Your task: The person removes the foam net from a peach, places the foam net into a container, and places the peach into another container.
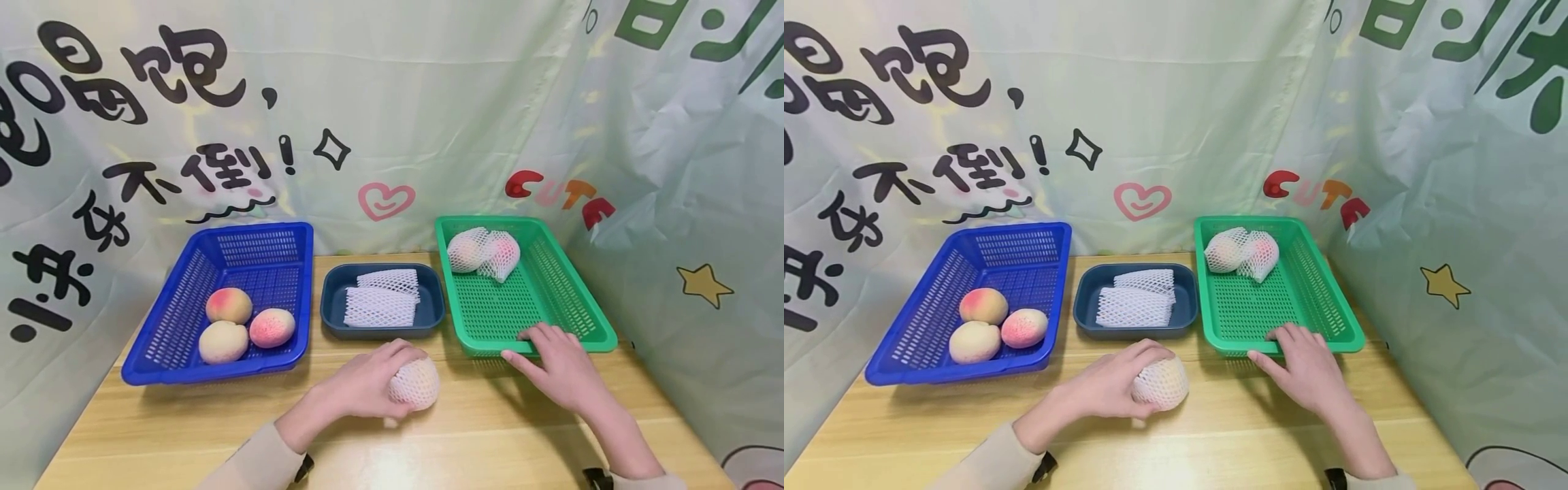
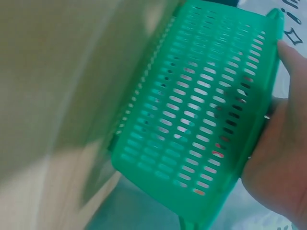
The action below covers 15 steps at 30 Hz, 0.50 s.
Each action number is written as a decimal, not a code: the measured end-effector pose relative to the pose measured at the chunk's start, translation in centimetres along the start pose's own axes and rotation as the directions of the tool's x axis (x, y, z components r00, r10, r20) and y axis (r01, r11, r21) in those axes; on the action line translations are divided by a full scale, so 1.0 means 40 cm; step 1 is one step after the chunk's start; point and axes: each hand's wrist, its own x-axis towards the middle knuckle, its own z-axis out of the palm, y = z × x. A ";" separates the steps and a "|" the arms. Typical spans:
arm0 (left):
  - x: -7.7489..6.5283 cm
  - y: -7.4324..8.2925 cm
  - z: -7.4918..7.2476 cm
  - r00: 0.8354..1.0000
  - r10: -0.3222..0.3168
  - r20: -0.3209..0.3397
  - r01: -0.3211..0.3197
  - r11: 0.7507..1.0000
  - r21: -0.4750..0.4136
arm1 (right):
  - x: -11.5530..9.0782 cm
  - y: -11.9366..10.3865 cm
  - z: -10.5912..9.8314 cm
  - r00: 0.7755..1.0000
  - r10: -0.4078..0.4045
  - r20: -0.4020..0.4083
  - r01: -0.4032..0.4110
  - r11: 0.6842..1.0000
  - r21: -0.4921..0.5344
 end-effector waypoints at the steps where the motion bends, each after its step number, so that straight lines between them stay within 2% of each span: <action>1: -0.001 0.000 -0.003 1.000 -0.004 -0.013 0.004 1.000 -0.014 | 0.002 -0.002 -0.005 1.000 0.006 0.011 -0.007 1.000 0.007; 6: -0.006 0.003 -0.028 0.995 -0.022 -0.101 0.013 0.996 -0.086 | 0.010 -0.008 -0.023 0.998 0.030 0.052 -0.032 0.998 0.045; 10: -0.010 0.004 -0.047 0.981 -0.020 -0.192 -0.006 0.991 -0.133 | 0.012 -0.017 -0.033 0.998 0.051 0.044 -0.055 0.993 0.103; 13: -0.012 0.003 -0.060 0.962 -0.022 -0.273 -0.028 0.984 -0.177 | 0.015 -0.028 -0.031 0.999 0.038 -0.036 -0.031 0.987 0.160; 15: -0.013 0.003 -0.069 0.944 -0.035 -0.327 -0.041 0.974 -0.222 | 0.020 -0.040 -0.025 0.991 0.015 -0.135 0.014 0.976 0.216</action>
